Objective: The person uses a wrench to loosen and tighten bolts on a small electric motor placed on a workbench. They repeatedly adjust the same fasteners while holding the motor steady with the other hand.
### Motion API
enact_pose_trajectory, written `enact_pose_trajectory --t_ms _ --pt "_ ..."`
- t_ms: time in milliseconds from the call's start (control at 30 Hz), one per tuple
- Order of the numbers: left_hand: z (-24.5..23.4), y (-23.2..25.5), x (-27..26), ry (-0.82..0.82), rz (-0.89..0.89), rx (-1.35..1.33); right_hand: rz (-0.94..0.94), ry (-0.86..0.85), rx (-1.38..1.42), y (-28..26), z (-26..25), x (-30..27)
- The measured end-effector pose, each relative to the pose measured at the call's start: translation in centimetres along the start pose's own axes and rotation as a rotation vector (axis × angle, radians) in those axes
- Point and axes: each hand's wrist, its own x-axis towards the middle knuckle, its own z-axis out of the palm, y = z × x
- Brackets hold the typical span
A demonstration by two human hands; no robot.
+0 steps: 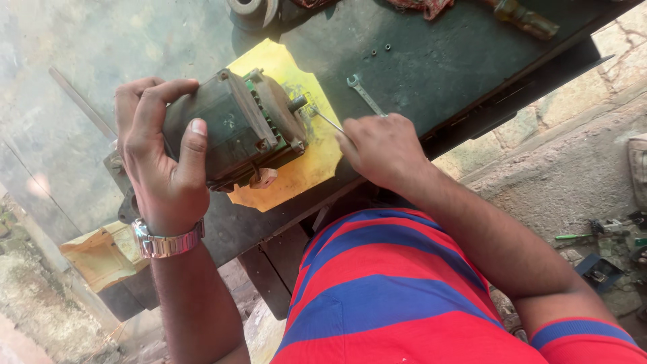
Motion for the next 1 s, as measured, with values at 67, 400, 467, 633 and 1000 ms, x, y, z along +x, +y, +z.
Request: enact_pose_trajectory --t_ms 67,400,467,633,1000 --pt "0.1 0.3 0.1 0.009 -0.015 -0.008 0.051 -0.067 0.06 -0.2 -0.8 1.5" --pt "0.1 0.6 0.2 0.011 -0.046 -0.017 0.059 -0.315 0.11 -1.2 -3.2 6.1" --pt "0.1 0.6 0.1 0.013 -0.052 -0.031 0.052 -0.356 0.074 -1.3 -3.2 6.7" --pt "0.1 0.7 0.3 0.011 -0.043 -0.031 0.005 -0.321 0.075 -2.0 -2.4 6.7" --pt "-0.1 0.4 0.4 -0.002 -0.038 -0.034 -0.055 -0.064 0.042 -1.5 0.7 3.1"
